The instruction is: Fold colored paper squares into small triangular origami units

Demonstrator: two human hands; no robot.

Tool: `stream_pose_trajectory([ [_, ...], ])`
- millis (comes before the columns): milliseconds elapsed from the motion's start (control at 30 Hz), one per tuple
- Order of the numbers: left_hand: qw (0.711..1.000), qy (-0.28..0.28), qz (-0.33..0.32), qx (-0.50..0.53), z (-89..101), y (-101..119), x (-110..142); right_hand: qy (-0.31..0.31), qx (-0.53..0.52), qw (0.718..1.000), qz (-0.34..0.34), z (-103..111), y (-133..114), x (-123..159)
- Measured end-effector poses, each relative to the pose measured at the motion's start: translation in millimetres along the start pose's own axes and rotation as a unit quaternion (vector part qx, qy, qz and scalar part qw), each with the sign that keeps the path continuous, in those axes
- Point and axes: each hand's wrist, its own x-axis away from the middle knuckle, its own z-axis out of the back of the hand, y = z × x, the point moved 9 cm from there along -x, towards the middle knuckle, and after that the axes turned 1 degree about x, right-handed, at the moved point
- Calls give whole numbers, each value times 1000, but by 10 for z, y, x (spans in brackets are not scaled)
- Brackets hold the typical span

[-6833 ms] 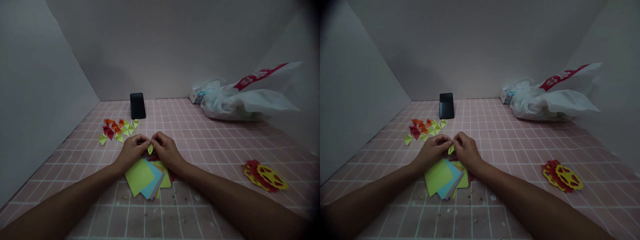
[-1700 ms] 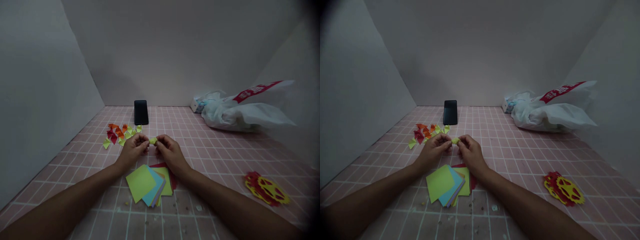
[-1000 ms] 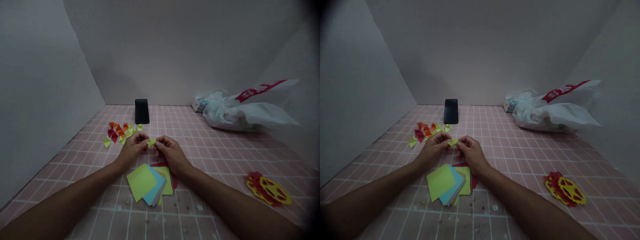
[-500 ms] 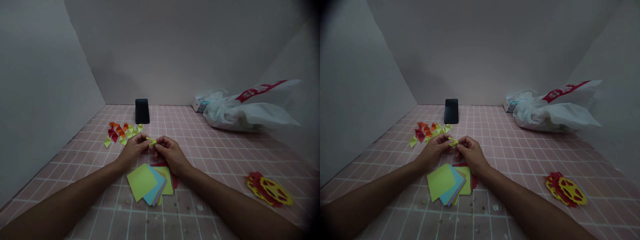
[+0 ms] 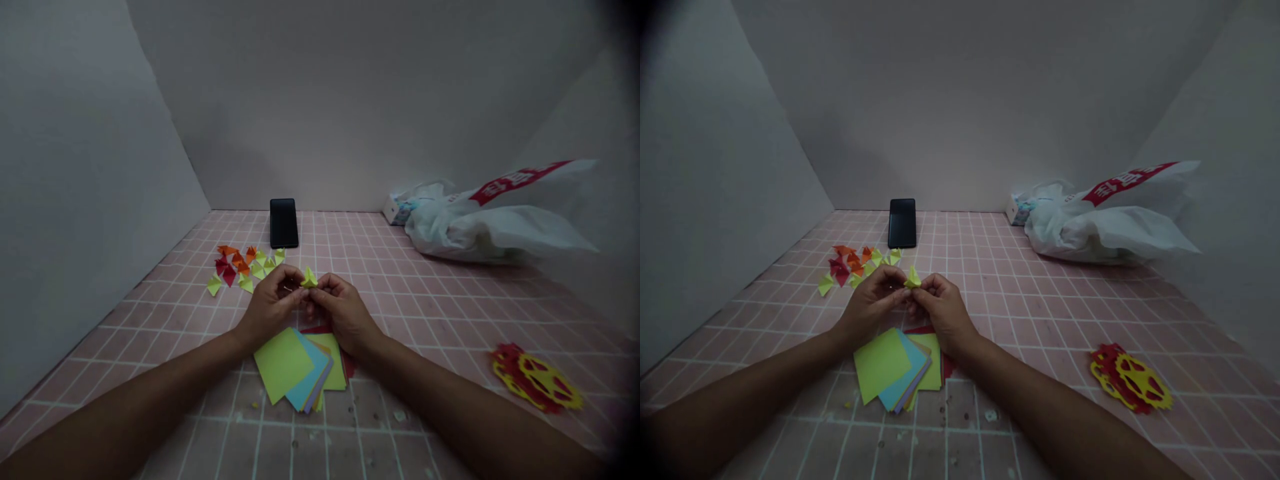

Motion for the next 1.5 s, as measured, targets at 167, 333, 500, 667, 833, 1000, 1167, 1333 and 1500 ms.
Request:
stream_pose_trajectory([
  [167, 996, 10, -39, -85, 39, 43, 9, -15, -5, 1000, -13, -44, 17, 23],
  [333, 990, 12, -68, -125, 47, 126, 15, -14, -6, 1000, -14, -52, 4, 28],
  [500, 994, -4, -41, -104, 20, 168, 20, -18, -8, 1000, -2, -48, -5, 25],
  [667, 999, -15, -11, -44, -13, 133, 32, 2, 28, 1000, 8, -9, -13, 14],
  [833, 999, 12, 34, 33, -4, -37, 21, 16, 65, 998, 16, 2, -51, 25],
  [1000, 998, 50, 37, 25, 62, -41, 8, -18, 93, 995, 20, -57, -107, 48],
  [1167, 999, 34, 36, -11, 29, -20, -5, 8, 137, 990, 32, 4, -121, 25],
  [1333, 997, 28, 67, -21, -4, -88, 16, 42, 141, 988, 52, 71, -121, 8],
  [1500, 995, 28, 78, -56, -3, -135, 38, 25, 159, 986, 48, 54, -110, 7],
])
